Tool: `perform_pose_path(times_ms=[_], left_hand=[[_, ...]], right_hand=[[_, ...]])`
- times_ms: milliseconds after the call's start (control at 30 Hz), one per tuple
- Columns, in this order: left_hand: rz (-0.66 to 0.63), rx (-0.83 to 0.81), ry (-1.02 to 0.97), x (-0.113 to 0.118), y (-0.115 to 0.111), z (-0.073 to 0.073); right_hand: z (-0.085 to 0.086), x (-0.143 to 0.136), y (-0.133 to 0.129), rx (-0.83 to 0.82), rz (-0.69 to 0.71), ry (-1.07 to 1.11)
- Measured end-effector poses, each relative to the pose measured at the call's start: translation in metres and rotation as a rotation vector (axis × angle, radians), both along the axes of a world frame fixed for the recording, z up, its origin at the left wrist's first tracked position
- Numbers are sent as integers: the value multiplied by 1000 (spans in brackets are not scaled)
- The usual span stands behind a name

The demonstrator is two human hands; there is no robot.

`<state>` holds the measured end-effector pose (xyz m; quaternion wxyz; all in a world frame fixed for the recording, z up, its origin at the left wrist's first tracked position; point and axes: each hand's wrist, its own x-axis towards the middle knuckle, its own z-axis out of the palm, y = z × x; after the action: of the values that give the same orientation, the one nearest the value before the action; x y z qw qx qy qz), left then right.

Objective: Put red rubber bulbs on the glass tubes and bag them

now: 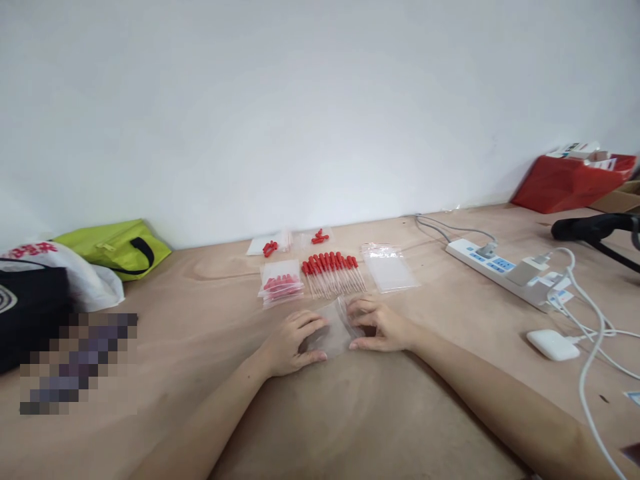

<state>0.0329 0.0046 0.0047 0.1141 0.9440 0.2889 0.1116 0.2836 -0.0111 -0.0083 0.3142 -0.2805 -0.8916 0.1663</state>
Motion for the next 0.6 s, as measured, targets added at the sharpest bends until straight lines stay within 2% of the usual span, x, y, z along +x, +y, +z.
perform_pose_path(times_ms=[133, 300, 467, 600], left_hand=[[-18, -94, -6, -4, 0, 0], [31, -183, -14, -4, -2, 6], [169, -164, -49, -4, -10, 6], [141, -172, -33, -9, -10, -3]], right_hand=[[-1, 0, 1, -51, 115, -144], [1, 1, -2, -69, 91, -300], [6, 8, 0, -156, 83, -284], [7, 17, 0, -264, 91, -224]])
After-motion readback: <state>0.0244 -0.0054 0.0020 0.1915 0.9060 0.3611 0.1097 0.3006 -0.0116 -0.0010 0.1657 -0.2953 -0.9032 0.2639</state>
